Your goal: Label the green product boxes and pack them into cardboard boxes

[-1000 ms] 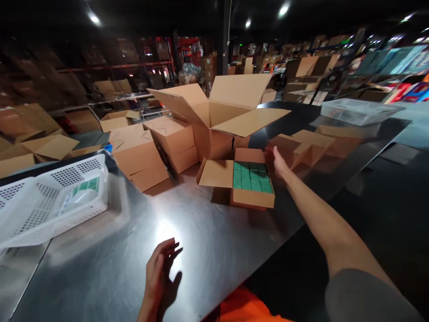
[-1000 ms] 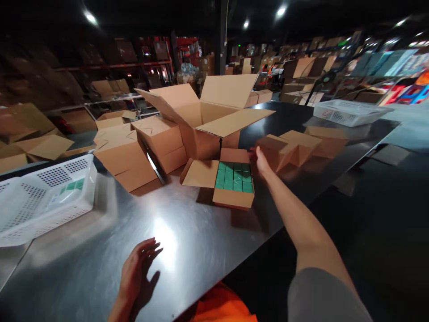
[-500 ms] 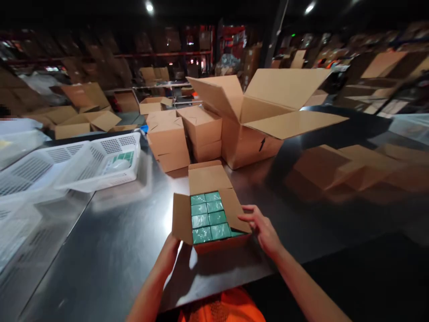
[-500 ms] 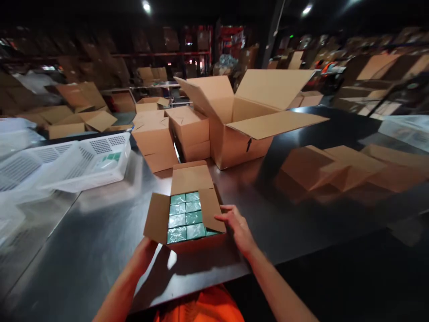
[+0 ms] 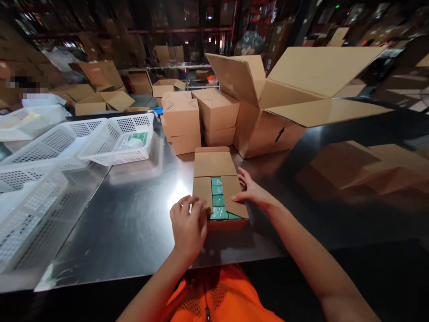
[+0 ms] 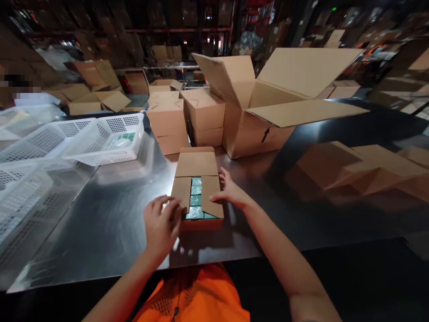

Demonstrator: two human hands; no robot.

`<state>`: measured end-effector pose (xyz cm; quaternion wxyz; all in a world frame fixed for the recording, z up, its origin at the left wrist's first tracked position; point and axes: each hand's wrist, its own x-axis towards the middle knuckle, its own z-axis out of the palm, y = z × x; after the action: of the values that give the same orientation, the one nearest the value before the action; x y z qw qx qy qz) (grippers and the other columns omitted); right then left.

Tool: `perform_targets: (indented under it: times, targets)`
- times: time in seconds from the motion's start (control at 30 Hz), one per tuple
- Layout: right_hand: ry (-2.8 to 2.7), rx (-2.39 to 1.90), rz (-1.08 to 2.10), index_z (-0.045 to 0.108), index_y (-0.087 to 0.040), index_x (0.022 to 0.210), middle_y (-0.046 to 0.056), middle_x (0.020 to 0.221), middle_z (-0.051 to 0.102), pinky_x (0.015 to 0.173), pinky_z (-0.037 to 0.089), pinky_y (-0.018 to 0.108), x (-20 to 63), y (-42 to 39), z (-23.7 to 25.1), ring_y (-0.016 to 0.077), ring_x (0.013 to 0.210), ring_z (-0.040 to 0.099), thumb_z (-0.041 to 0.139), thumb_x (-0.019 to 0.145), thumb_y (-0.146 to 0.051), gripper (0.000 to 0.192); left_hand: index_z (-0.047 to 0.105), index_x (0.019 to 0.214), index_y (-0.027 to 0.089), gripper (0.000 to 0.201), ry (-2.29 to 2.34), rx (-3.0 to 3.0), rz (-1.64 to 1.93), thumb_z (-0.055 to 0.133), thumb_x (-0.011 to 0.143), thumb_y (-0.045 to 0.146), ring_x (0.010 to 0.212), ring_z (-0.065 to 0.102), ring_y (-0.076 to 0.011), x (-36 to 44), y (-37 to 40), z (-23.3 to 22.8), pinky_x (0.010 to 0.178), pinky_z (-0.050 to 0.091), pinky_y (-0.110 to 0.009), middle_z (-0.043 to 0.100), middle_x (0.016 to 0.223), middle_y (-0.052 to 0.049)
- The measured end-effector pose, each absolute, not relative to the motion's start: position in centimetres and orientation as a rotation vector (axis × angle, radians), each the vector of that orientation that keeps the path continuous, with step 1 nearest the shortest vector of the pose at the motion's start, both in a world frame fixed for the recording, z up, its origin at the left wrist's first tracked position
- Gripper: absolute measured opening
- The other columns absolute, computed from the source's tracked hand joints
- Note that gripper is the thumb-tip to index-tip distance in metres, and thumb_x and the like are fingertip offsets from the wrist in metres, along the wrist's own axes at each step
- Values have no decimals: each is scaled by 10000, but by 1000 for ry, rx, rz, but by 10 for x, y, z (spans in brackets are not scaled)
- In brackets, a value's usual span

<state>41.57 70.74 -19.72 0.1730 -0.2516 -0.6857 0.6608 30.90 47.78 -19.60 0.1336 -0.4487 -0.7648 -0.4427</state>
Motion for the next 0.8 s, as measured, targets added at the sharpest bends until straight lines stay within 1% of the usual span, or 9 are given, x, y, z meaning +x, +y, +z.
perform_targets:
  times: [0.1,0.17,0.23,0.3,0.37,0.43,0.6,0.7,0.8]
  targets:
    - [-1872,-504,1828,-5,-267,1536,157,1475,374,1121,348,492,398,710,-193,321,1344,421,919,428,-487,1459,693,1012,210,158,-2027,-1465,-1022,625,870,208,1058,598,-274,332,468,-202,944,389,-436,718,1033,-81]
    - [-1883,-295,1595,21,-294,1541,113,1374,486,1133,332,490,399,704,-189,292,1307,465,877,577,-493,1304,673,1087,185,216,-1971,-1503,-954,620,881,215,1132,594,-279,339,462,-210,992,379,-438,706,1125,-108]
    - [-2009,-40,1311,262,-335,1497,73,1248,578,1121,335,514,410,697,-184,294,1282,485,815,713,-439,965,663,1135,185,256,-1955,-1503,-904,607,886,199,1230,547,-295,342,457,-220,1032,368,-452,668,1208,-129]
    - [-2164,188,1110,518,-339,1342,66,1205,612,1108,324,546,427,692,-179,325,1291,466,765,769,-456,634,674,1151,221,295,-1942,-1444,-885,649,859,199,1310,465,-319,342,453,-229,1037,375,-458,603,1280,-136]
    - [-2261,309,1028,630,-313,1234,80,1233,618,1096,302,570,443,688,-178,355,1297,449,694,809,-562,496,696,1135,273,347,-1905,-1345,-877,724,797,194,1355,381,-340,341,452,-237,1034,379,-451,520,1345,-120]
    - [-2300,291,1006,649,-299,1231,89,1253,625,1082,298,562,454,686,-182,349,1291,459,626,866,-588,467,716,1085,301,380,-1868,-1295,-885,781,735,169,1370,322,-346,342,452,-244,1044,374,-441,457,1370,-96]
    - [-2353,192,956,686,-289,1160,80,1238,663,1068,319,515,464,685,-196,302,1303,475,688,896,-392,283,722,1066,305,385,-1789,-1269,-824,811,710,190,1376,250,-339,339,454,-253,1079,337,-456,389,1359,-91]
    - [-2387,214,953,693,-274,1145,87,1265,651,1082,305,518,466,688,-197,295,1328,453,666,909,-424,281,727,1069,291,342,-1787,-1351,-747,772,743,200,1343,325,-325,336,455,-252,1075,303,-451,474,1297,-106]
    - [-2459,246,891,693,-284,1167,88,1307,630,1110,240,542,470,689,-198,307,1349,432,628,901,-556,386,726,1071,284,288,-1811,-1391,-747,692,803,184,1242,466,-281,334,455,-248,1061,288,-432,565,1177,-101]
